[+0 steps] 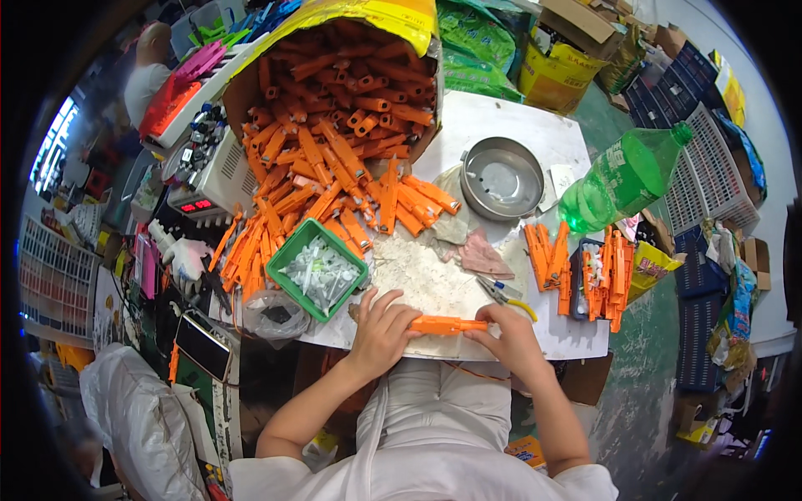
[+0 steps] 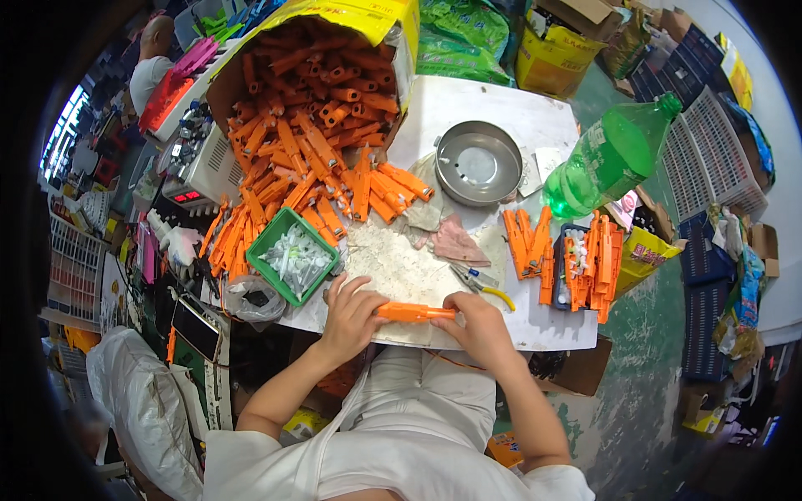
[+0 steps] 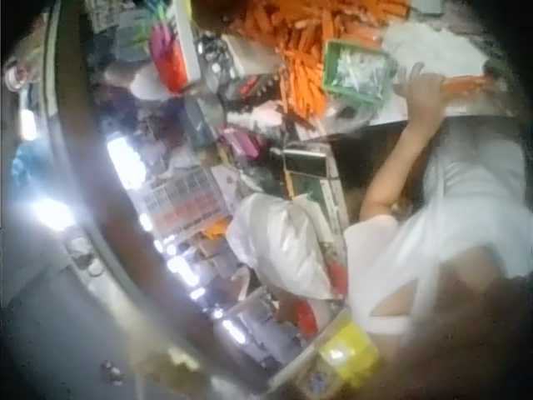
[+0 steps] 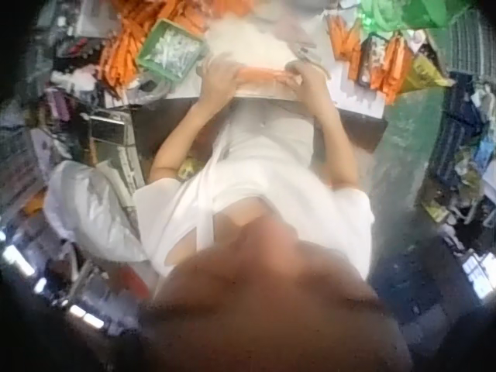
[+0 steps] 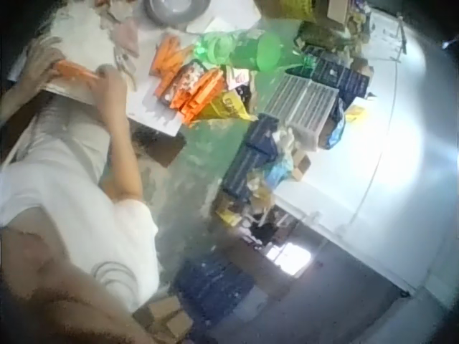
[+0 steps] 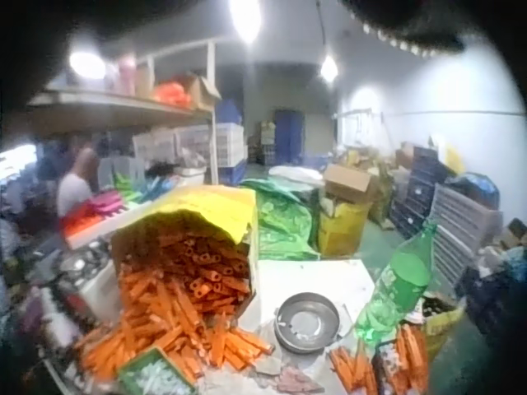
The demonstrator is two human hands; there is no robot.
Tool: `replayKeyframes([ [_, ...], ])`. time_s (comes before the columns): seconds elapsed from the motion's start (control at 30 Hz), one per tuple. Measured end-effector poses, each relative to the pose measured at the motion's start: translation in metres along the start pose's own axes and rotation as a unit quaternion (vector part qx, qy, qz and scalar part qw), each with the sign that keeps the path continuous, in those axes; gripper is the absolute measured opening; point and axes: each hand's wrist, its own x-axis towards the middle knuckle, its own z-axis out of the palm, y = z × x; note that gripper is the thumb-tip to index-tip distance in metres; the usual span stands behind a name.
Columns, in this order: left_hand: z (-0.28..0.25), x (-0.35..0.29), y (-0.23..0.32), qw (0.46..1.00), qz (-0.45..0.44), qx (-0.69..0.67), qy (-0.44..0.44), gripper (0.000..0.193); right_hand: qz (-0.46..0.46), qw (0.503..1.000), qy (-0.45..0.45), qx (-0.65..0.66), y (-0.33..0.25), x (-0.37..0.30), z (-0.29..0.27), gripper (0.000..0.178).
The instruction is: The person assembles orange plastic components by inserting small white cylindrical pieces into them. They use a metal tool to push the white pieces into the orange parts and place the finished assemblies on the table. The person handles the parts one at a time, repeating the insertion process throughout the clip.
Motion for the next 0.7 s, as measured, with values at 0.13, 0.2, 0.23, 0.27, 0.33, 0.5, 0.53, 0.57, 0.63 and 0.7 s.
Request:
replayKeyframes([
  [0.13,-0.006,-0.010,0.022,0.998,-0.011,-0.027,0.062,0.037,0.104,0.873,0.072,0.472,-0.002,-0.022,0.012,0.033],
  [0.2,-0.001,-0.014,0.036,0.995,-0.017,-0.036,0.090,0.038,0.059,0.808,0.122,0.574,-0.007,-0.023,0.029,0.028],
  [0.23,0.002,-0.016,0.041,0.995,-0.037,-0.050,0.079,0.041,0.041,0.800,0.133,0.584,-0.011,-0.022,0.030,0.028],
  [0.27,-0.001,-0.011,0.046,0.995,-0.048,-0.066,0.055,0.043,0.024,0.791,0.142,0.594,-0.014,-0.022,0.029,0.027],
  [0.33,-0.015,0.002,0.065,0.993,-0.071,-0.099,0.006,0.046,-0.025,0.860,0.115,0.496,-0.022,-0.023,0.020,0.027],
  [0.5,-0.014,0.015,0.067,0.983,-0.081,-0.162,0.009,0.029,0.021,0.882,0.071,0.465,-0.044,-0.022,0.008,0.022],
  [0.53,-0.014,0.018,0.068,0.983,-0.081,-0.160,0.029,0.025,0.055,0.864,0.065,0.495,-0.045,-0.022,0.008,0.019],
  [0.57,-0.013,0.020,0.070,0.983,-0.082,-0.158,0.048,0.021,0.009,0.876,0.089,0.473,-0.044,-0.022,0.009,0.019],
  [0.63,-0.011,0.021,0.075,0.984,-0.086,-0.146,0.059,0.020,-0.081,0.891,0.136,0.425,-0.043,-0.025,0.017,0.019],
  [0.7,-0.009,0.022,0.082,0.983,-0.086,-0.138,0.082,0.021,-0.078,0.881,0.156,0.441,-0.041,-0.025,0.023,0.019],
])
